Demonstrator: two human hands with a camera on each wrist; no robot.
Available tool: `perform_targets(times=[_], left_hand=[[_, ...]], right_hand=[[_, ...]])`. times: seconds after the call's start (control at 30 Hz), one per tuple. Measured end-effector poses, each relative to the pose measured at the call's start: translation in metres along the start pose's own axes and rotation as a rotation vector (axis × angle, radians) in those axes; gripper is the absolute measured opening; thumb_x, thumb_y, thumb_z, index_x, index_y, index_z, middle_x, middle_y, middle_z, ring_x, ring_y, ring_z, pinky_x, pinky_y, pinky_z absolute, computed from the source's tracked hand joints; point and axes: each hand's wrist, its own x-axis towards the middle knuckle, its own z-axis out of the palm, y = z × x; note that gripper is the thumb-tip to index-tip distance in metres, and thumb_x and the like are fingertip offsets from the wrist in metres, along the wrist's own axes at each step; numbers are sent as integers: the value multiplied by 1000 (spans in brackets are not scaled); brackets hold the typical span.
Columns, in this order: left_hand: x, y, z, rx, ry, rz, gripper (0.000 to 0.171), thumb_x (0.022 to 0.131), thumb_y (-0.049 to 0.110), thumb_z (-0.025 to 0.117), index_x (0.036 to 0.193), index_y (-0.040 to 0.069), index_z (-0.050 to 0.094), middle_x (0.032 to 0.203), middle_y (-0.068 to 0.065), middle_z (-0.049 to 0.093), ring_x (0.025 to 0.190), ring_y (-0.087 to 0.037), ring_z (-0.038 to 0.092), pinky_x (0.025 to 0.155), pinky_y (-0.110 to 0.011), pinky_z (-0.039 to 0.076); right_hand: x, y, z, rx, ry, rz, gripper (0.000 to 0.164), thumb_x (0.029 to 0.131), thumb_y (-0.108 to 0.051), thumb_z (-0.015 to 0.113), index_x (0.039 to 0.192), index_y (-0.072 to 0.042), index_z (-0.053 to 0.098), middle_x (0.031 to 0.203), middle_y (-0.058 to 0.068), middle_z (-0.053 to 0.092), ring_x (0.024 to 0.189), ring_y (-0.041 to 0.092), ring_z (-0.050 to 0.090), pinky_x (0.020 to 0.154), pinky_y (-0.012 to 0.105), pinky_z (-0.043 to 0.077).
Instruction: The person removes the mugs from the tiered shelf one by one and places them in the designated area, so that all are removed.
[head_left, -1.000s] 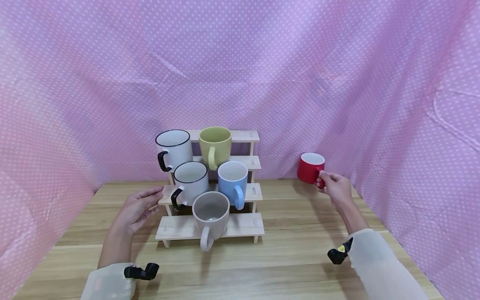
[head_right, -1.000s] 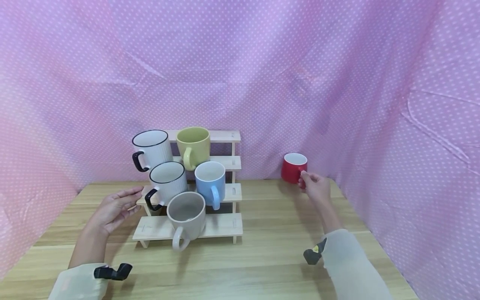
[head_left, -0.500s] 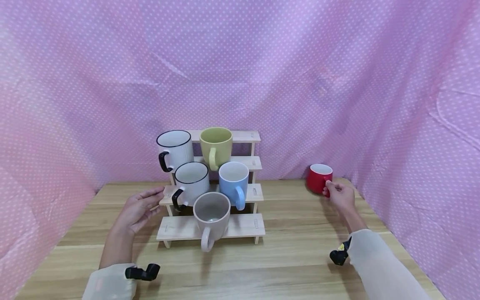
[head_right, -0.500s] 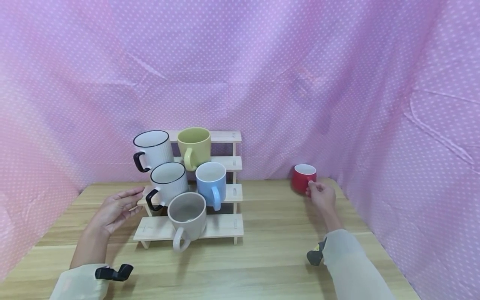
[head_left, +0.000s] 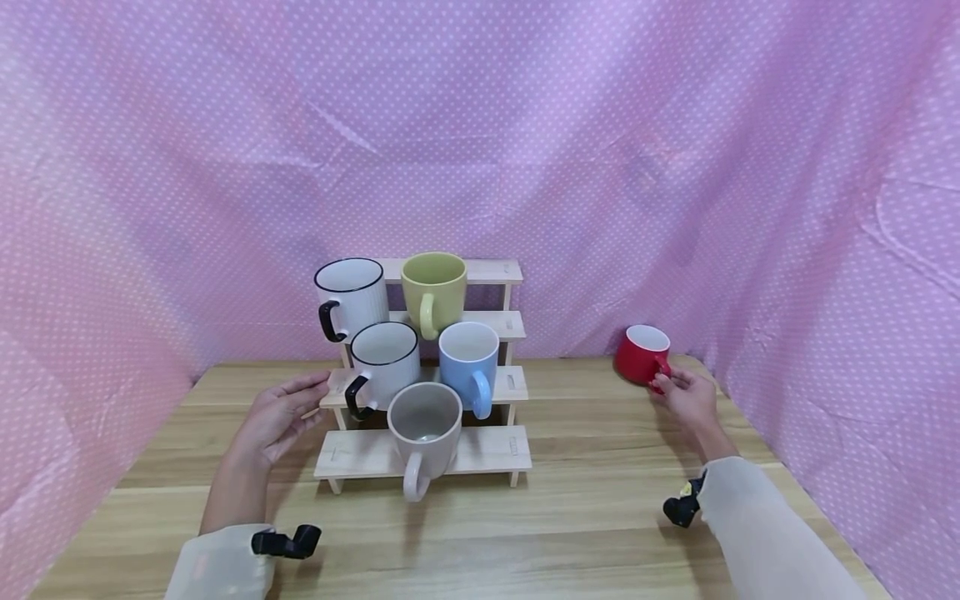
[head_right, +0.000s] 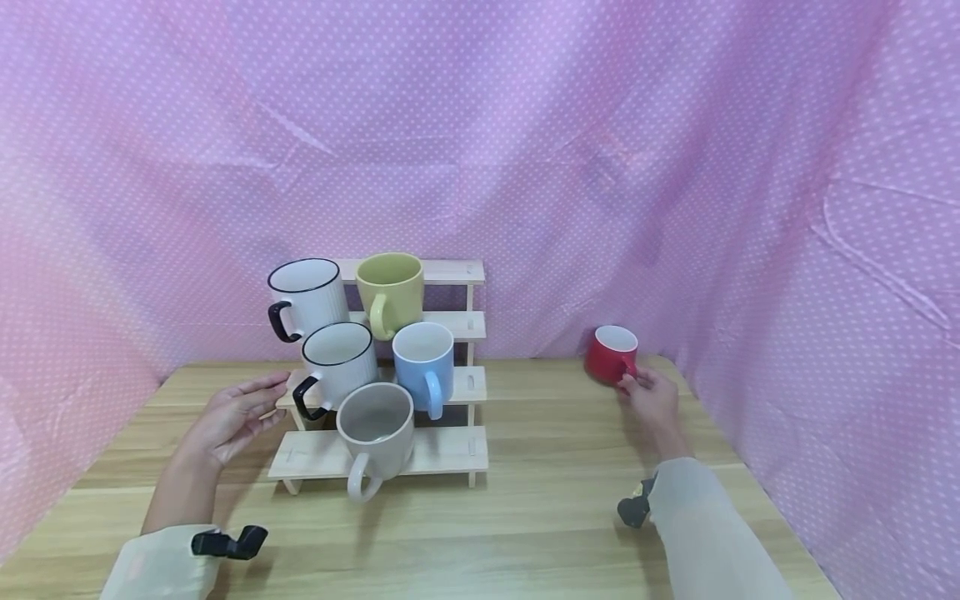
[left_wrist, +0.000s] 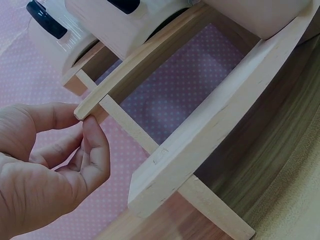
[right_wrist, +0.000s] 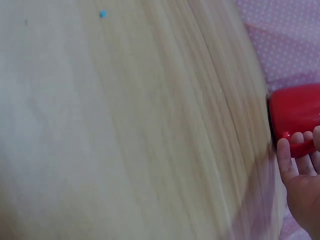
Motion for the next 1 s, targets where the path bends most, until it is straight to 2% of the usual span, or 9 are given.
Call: perform_targets(times=[0.17,0.27,0.53,0.63,0.77,0.87,1.0], left_hand=[[-1,1,1,2,14,-1,23,101,1,63,106,17,79,102,6,69,88,-7,65,78,-24,57],[-1,1,1,-1,15,2,23,101,1,63,106,16,79,102,6,69,88,-7,64,78,-24,57],[-2,1,1,-8,3,2,28,102,0,59,103,19,79,100,7,69,88,-6,65,80,-24,56],[-2,1,1,-11,0,4,30,103,-1,58,103,20,79,100,7,71,88,-6,66,81,-25,57],[-1,1,1,-20,-4,4,29,102,-2,59,103,19,79,100,6,72,88,-7,67,79,-24,57],[-2,1,1,-13,-2,7,28,102,-1,60,104,20,79,101,7,71,88,-7,67,79,-24,57],[-2,0,0,-10,-8,8,28,102,-1,60,105,20,79,102,7,71,90,-6,67,80,-25,57]], right_hand=[[1,1,-5,17,5,38,51,102,-1,60,148,14,41,98,0,70,85,8,73,86,32,57],[3,3,-6,11,7,32,50,102,-1,60,147,14,43,97,-2,70,84,7,73,85,31,58],[4,5,-8,-38,0,25,50,101,-5,63,145,13,46,108,4,71,85,5,72,84,30,58],[4,4,-9,-40,-1,20,51,101,-6,64,145,14,46,104,2,72,83,4,72,83,29,59],[5,2,-9,-66,5,15,50,100,-5,66,142,15,48,91,-8,71,81,3,72,82,27,59],[5,-2,-11,-183,37,-19,46,99,-11,68,137,12,56,89,-10,70,80,-1,69,80,23,59],[3,-15,-10,-401,128,-108,44,101,-26,67,131,5,64,108,10,73,82,-6,59,72,15,54]])
